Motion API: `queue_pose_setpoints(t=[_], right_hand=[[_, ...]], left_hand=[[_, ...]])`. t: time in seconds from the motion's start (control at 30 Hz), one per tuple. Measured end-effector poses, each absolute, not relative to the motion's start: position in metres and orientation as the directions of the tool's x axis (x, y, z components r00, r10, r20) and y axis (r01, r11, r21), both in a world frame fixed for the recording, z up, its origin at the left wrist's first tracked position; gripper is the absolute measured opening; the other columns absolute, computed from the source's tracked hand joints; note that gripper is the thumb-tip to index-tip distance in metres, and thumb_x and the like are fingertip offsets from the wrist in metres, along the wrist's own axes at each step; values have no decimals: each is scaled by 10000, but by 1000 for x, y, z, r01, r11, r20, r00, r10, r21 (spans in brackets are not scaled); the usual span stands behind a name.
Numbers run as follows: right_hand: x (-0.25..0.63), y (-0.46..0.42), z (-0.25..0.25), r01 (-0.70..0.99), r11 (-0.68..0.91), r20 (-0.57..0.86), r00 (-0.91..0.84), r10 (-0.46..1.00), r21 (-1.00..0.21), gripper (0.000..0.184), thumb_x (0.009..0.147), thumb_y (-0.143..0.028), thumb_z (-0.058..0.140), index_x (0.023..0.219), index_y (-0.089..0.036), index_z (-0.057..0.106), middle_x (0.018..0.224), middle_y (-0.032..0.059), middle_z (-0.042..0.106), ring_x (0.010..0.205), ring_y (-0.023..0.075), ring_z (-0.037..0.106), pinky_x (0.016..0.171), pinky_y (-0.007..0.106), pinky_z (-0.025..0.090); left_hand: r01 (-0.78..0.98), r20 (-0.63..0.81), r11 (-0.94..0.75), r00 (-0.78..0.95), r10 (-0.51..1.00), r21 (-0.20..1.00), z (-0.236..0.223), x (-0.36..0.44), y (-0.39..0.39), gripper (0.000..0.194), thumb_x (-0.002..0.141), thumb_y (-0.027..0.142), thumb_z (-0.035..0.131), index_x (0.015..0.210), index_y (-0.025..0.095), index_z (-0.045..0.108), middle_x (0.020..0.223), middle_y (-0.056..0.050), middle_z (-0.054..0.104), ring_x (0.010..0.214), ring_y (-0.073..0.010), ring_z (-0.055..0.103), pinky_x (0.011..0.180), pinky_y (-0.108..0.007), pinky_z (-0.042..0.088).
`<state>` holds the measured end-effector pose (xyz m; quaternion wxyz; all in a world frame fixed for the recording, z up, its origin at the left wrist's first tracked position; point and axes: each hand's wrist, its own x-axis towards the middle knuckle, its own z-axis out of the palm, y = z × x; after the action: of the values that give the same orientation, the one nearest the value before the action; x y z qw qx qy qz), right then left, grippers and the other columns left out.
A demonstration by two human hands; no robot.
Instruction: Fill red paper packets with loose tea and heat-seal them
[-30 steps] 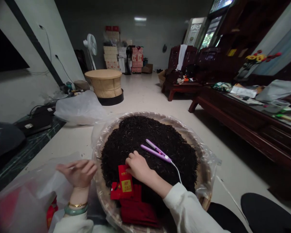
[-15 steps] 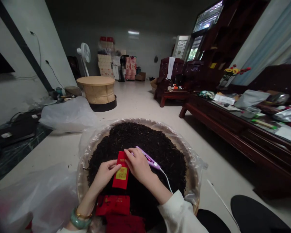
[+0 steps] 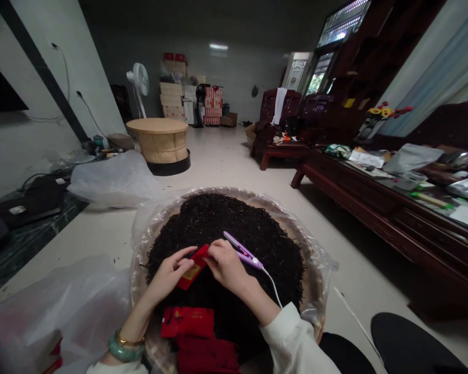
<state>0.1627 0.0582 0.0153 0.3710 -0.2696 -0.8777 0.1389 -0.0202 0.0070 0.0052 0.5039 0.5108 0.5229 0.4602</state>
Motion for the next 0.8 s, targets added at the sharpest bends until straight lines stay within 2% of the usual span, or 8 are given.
queue_pose_setpoints(t=[0.1, 0.17, 0.23, 0.33, 0.5, 0.6, 0.7, 0.8], right_hand=[[164, 56, 21, 349, 798, 532, -605, 593, -492, 177, 928, -208, 453, 822, -199, 595, 731, 26, 626, 686, 161, 547, 731, 332, 416], [164, 54, 24, 324, 804, 500, -650, 572, -499, 185, 933, -200, 448, 821, -205, 595, 695, -3, 637, 632, 138, 534, 823, 362, 376], [163, 52, 26, 314, 804, 471, -680, 562, -505, 208, 938, -197, 436, 800, -203, 591, 687, -11, 642, 609, 127, 515, 844, 363, 350], [162, 51, 27, 345, 791, 424, -699, 576, -505, 261, 941, -189, 409, 733, -191, 566, 637, -12, 606, 575, 124, 470, 758, 326, 343], [160, 49, 28, 363, 780, 339, -748, 570, -509, 268, 901, -123, 409, 669, -181, 529, 581, -28, 555, 539, 113, 413, 693, 298, 312], [159, 45, 31, 334, 768, 287, -787, 546, -546, 219, 867, -94, 436, 697, -178, 545, 633, -25, 591, 564, 110, 435, 696, 293, 315], [157, 41, 33, 355, 724, 202, -804, 559, -592, 59, 836, -177, 562, 785, -189, 589, 733, -16, 641, 640, 127, 477, 729, 297, 336], [154, 41, 30, 386, 670, 112, -812, 573, -634, 144, 888, -276, 526, 793, -194, 597, 723, -17, 627, 685, 144, 488, 776, 313, 371]], left_hand=[[-46, -165, 176, 188, 968, 983, 12, -22, 7, 573, 787, 607, 521, 1034, 119, 691, 747, -70, 703, 627, -171, 629, 638, -274, 476], [-40, -193, 207, 231, 954, 977, 15, -21, 7, 603, 787, 639, 495, 949, 100, 713, 721, -82, 702, 605, -171, 619, 610, -268, 464], [-13, -150, 155, 200, 968, 988, 16, -20, 8, 549, 772, 612, 542, 918, 112, 716, 733, -72, 706, 659, -177, 619, 627, -261, 459], [47, -36, 33, 82, 996, 998, 17, -20, 9, 398, 755, 518, 611, 865, 150, 714, 793, -48, 711, 777, -191, 618, 705, -262, 460], [187, 0, 5, -27, 1000, 982, 21, -23, 10, 233, 706, 390, 656, 656, 162, 658, 600, 5, 638, 580, -143, 555, 570, -228, 415], [236, 46, -40, -19, 999, 971, 27, -22, 8, 198, 724, 354, 635, 648, 171, 646, 587, 4, 638, 554, -143, 557, 555, -227, 410], [350, 154, -135, -25, 988, 927, 34, -19, 4, 166, 774, 323, 591, 702, 196, 671, 642, -10, 681, 585, -156, 589, 570, -227, 410], [434, 202, -199, 39, 979, 879, 38, -17, 4, 153, 803, 302, 572, 762, 227, 699, 726, -21, 721, 628, -169, 620, 600, -231, 415]])
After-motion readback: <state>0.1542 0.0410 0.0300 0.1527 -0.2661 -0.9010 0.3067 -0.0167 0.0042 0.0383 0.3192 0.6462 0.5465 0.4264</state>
